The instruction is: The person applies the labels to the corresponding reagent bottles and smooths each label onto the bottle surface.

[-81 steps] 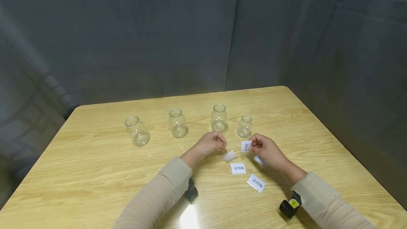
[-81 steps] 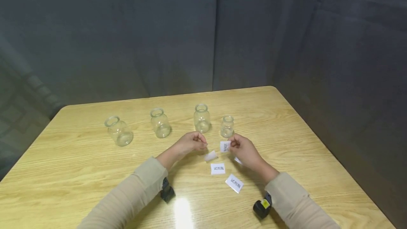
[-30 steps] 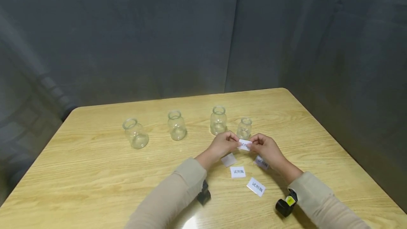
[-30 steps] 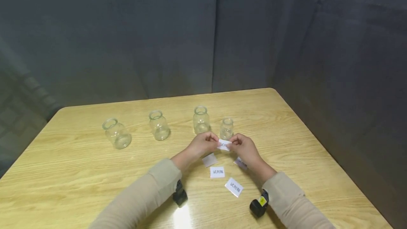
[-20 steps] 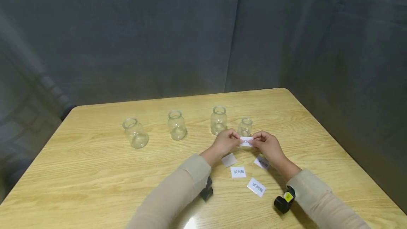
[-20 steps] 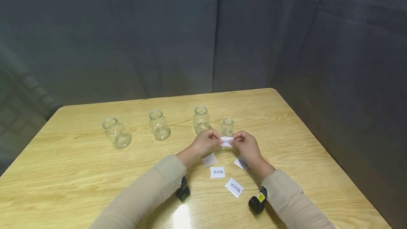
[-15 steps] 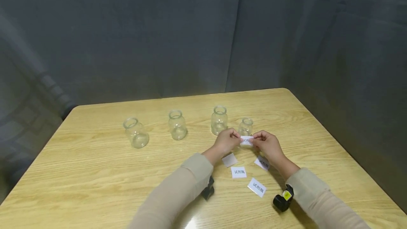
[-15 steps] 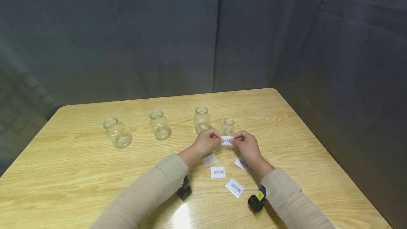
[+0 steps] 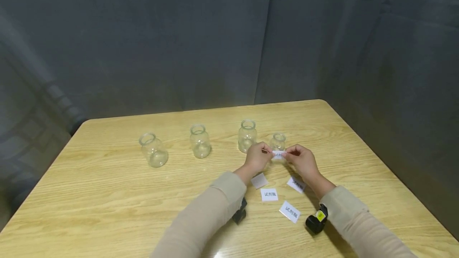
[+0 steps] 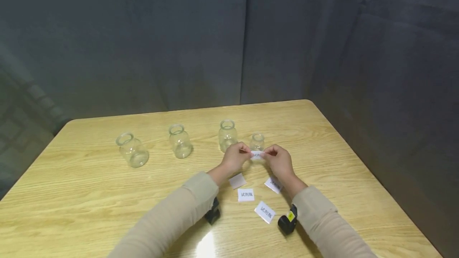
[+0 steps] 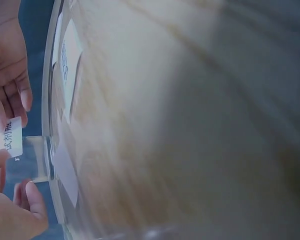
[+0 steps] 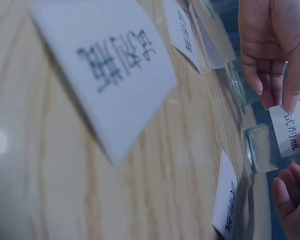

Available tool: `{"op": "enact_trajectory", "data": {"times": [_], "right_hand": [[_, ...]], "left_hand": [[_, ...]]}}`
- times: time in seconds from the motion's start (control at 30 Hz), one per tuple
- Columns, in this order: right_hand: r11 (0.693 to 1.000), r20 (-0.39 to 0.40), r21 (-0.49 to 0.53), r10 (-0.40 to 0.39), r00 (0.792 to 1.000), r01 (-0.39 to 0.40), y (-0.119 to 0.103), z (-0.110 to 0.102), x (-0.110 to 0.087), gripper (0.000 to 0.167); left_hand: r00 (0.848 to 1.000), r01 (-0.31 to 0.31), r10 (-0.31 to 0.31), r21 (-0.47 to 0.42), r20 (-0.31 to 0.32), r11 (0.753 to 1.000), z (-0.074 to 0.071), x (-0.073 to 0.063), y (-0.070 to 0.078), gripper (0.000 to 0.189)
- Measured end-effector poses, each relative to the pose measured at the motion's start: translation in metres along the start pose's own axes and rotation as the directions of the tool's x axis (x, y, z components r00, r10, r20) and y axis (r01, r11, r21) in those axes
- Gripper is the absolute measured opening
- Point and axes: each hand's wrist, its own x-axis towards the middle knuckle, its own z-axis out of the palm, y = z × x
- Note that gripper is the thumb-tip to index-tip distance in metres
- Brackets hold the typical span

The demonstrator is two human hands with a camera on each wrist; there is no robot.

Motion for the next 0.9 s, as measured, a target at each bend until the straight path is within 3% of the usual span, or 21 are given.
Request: {"op": "enact_trajectory", "data": {"times": [0.2, 0.4, 0.63, 0.9], "right_hand": [[0.997, -0.024, 0.073, -0.022, 0.999, 0.024, 0.002, 0.0015, 0.0046, 0.008], [0.994, 0.01, 0.112, -0.021, 1.0, 0.02, 0.0039, 0.0001, 0.0065, 0.013], [0.998, 0.001, 0.066, -0.01, 1.0, 0.01, 0.004, 0.0005, 0.0067, 0.007], [1.0, -0.031, 0.028, -0.009, 0.999, 0.01, 0.0045, 0.003, 0.008, 0.009]], "left_hand": [[1.0, 0.0, 0.001, 0.04, -0.02, 0.999, 0.0016, 0.0001, 0.0025, 0.008], [1.0, 0.011, -0.011, -0.001, -0.017, 1.0, 0.001, 0.0017, 0.0037, 0.01], [0.999, 0.031, -0.031, -0.001, 0.014, 1.0, -0.0009, 0.0024, 0.0032, 0.006], [1.0, 0.007, -0.007, 0.017, -0.008, 1.0, 0.0001, 0.0045, 0.0031, 0.004]]}}
